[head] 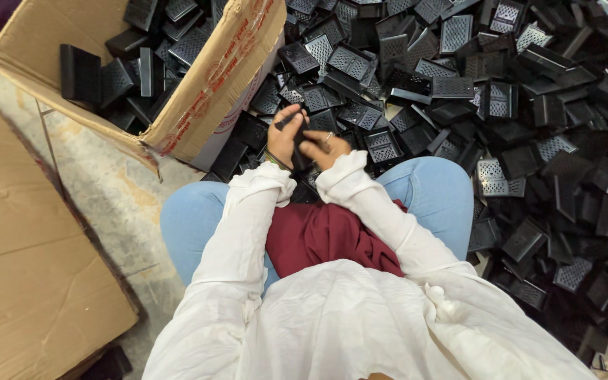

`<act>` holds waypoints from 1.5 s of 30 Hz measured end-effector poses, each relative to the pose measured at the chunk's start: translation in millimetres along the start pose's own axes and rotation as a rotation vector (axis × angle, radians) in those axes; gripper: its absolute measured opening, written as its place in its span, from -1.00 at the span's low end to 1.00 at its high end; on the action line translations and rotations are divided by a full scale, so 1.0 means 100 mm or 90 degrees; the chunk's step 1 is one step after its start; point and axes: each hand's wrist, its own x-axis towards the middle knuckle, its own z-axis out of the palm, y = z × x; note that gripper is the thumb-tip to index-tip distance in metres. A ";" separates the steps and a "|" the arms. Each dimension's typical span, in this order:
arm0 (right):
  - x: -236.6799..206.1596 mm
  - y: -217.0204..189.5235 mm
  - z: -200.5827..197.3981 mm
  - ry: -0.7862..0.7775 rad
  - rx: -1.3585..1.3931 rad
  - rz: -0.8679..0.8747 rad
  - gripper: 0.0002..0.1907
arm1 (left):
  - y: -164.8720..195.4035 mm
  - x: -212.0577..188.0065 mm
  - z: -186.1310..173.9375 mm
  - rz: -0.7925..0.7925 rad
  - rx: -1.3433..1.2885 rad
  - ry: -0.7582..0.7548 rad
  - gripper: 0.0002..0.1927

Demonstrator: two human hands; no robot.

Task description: The person sits on the floor and repeatedly picks up small black plastic parts from a pile, inspects them by turning them over, and places them into a cardboard box. The person handles the parts one at a time throughout the clip.

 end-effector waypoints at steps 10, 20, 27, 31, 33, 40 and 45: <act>0.19 0.04 -0.30 -0.013 0.408 0.228 -0.61 | 0.35 0.00 0.11 -0.067 -0.050 -0.049 -0.70; 0.12 -0.83 -0.61 -0.070 -0.299 0.018 -0.66 | 1.87 0.22 0.40 0.145 0.068 0.129 -0.47; 0.75 -1.09 -0.87 0.179 -0.600 -0.072 -0.77 | 1.91 0.13 0.47 -0.066 -0.127 0.055 -0.32; 1.88 -0.83 -0.92 0.145 -0.621 -0.107 -0.71 | 0.74 0.21 0.16 -0.172 -0.014 0.115 -0.60; 2.37 -0.76 -0.93 0.104 -0.665 -0.138 -0.56 | 0.24 0.46 -0.06 -0.251 0.065 0.229 -0.73; 3.73 -1.05 -0.72 -0.187 -1.132 0.020 0.08 | -0.61 1.17 -0.55 -0.178 0.187 0.186 -0.79; 3.84 -1.17 -0.65 -0.248 -1.105 0.182 -0.03 | -0.68 1.28 -0.70 -0.233 0.263 0.200 -0.78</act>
